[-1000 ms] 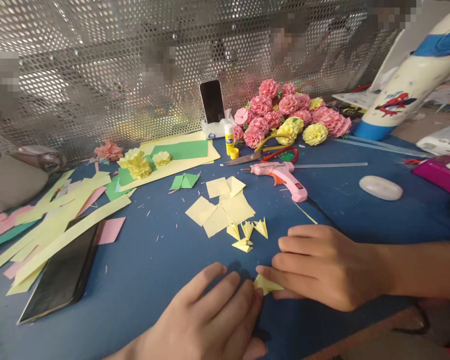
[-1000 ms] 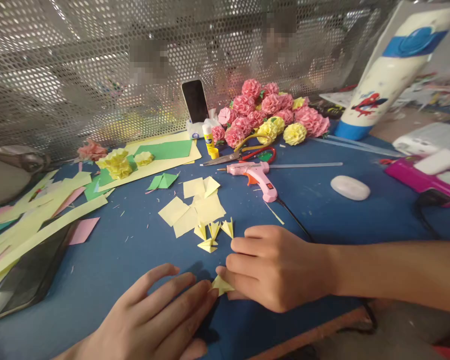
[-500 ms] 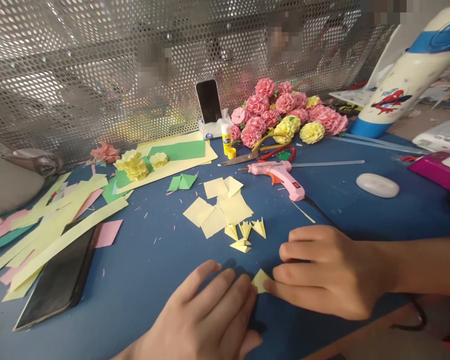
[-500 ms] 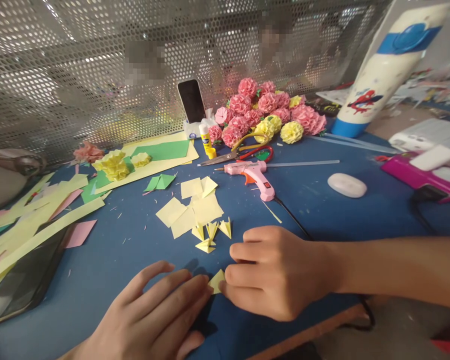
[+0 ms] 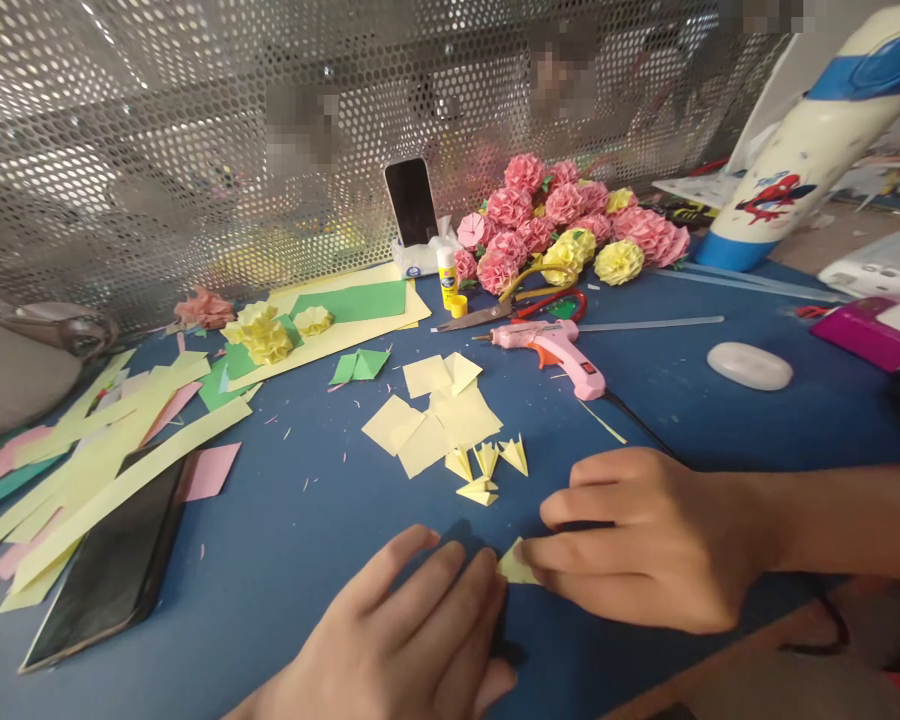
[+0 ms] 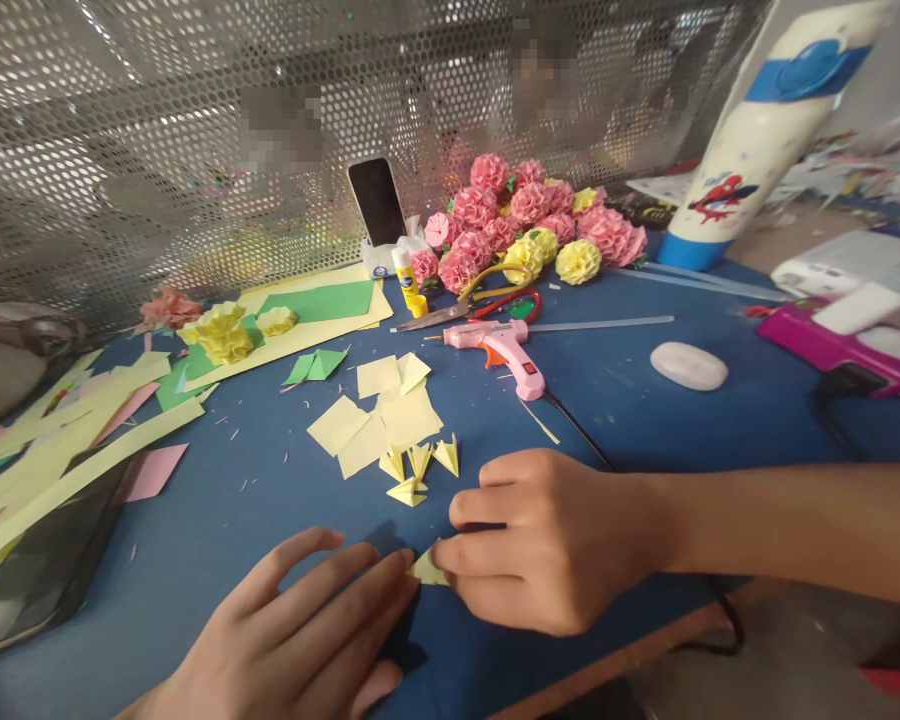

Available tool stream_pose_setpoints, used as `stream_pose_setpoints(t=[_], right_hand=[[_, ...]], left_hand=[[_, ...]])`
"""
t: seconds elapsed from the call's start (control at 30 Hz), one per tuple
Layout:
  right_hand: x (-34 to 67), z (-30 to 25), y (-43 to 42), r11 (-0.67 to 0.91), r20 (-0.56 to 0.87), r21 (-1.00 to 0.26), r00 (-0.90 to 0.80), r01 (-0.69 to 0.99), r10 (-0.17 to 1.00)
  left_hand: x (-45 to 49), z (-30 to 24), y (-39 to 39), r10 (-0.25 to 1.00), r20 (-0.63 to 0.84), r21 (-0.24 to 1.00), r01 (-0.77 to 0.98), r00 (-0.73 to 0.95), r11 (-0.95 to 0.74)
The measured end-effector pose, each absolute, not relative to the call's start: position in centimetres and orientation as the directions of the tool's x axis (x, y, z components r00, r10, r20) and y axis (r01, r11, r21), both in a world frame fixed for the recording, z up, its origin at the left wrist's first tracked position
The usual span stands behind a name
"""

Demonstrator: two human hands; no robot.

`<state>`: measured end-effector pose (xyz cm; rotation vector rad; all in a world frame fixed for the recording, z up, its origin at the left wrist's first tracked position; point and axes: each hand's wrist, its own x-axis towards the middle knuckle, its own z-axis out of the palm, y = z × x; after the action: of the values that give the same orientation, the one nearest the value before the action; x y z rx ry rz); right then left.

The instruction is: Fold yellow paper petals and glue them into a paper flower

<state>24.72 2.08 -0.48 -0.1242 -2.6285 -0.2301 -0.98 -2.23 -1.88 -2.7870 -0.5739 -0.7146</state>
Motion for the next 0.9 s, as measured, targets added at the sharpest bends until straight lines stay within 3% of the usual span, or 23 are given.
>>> stream_pose_setpoints(t=[0.9], right_hand=[[24.9, -0.6, 3.4, 0.997, 0.450, 0.055, -0.893, 0.050, 0.020]], left_hand=[[-1.4, -1.5, -2.0, 0.207, 0.378, -0.151, 0.281, 0.902, -0.948]])
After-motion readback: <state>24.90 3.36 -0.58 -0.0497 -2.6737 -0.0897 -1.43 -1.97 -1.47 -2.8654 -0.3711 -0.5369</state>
